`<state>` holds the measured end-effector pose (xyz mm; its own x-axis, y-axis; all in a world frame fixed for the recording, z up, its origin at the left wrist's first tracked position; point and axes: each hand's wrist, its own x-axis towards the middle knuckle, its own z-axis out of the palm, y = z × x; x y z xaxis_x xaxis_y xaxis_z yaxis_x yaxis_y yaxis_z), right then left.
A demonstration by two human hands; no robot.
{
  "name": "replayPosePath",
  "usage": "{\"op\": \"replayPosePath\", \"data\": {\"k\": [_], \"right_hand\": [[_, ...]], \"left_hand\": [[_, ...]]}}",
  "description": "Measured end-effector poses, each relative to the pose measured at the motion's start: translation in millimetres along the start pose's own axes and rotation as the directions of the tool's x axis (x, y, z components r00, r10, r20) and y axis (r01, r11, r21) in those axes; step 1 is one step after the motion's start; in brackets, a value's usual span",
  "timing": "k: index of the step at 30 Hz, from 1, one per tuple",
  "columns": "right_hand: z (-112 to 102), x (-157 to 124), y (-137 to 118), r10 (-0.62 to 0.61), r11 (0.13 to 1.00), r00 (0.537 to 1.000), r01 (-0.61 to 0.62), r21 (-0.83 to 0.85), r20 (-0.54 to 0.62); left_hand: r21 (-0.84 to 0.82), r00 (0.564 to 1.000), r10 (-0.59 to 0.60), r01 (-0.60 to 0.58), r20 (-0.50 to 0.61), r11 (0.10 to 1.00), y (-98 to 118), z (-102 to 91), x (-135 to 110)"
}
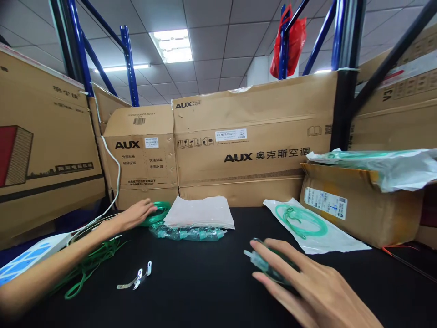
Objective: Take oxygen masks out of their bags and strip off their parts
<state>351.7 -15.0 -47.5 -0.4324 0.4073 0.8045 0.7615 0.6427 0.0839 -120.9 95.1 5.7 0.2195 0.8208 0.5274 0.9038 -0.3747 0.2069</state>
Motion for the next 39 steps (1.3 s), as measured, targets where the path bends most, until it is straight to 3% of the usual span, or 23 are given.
{"op": "replayPosePath", "data": {"k": [2,5,9,11,13,17,19,22,25,29,32,36,39], "right_hand": [[2,15,-13,-0.074,0.994,0.995,0.069,0.084,0.064],[14,42,-33,-0.084,0.973,0.988,0.054,0.225,0.129],[34,70,-54,0.027,0.891,0.973,-0.126,0.437,0.227],[39,72,-60,0.090,0.836,0.959,-0.219,0.502,0.268],[41,64,-65,0.129,0.798,0.955,-0.261,0.544,0.269],[43,30,-71,0.154,0.772,0.945,-0.296,0.563,0.287],[46,14,-76,0.174,0.775,0.939,-0.316,0.547,0.295],[51,1,-83,0.208,0.782,0.936,-0.334,0.526,0.285],[55,-2,-88,0.179,0.784,0.934,-0.325,0.529,0.308],[60,-9,-85,0.206,0.739,0.912,-0.383,0.555,0.355],[61,-14,-80,0.261,0.658,0.880,-0.463,0.594,0.396],[59,-13,-81,0.332,0.479,0.850,-0.525,0.704,0.408],[55,-8,-84,0.375,0.353,0.819,-0.559,0.751,0.434]], "left_hand": [[0.003,1.000,0.009,-0.009,0.029,1.000,-5,-1.4,-10],[0.010,1.000,0.005,-0.004,-0.011,1.000,6,-19.3,-27],[-0.049,0.999,0.029,-0.030,-0.025,0.998,63,-28.7,-63],[-0.193,0.996,0.010,-0.027,-0.086,0.981,100,-14.8,-83],[-0.296,0.997,0.023,-0.043,-0.070,0.954,133,8.9,-100],[-0.445,0.996,0.092,-0.086,-0.008,0.892,171,60.1,-119],[-0.491,0.993,0.119,-0.096,0.016,0.866,176,77.3,-125],[-0.502,0.996,0.076,-0.039,0.053,0.864,175,86.9,-133],[-0.477,0.993,0.053,0.004,0.106,0.879,173,83.2,-135],[-0.474,0.978,0.121,-0.025,0.172,0.880,174,74.0,-132],[-0.530,0.971,0.108,0.022,0.213,0.847,173,69.3,-131],[-0.546,0.956,0.111,0.058,0.271,0.836,170,68.4,-134],[-0.538,0.969,0.121,0.013,0.214,0.843,168,69.3,-135]]}}
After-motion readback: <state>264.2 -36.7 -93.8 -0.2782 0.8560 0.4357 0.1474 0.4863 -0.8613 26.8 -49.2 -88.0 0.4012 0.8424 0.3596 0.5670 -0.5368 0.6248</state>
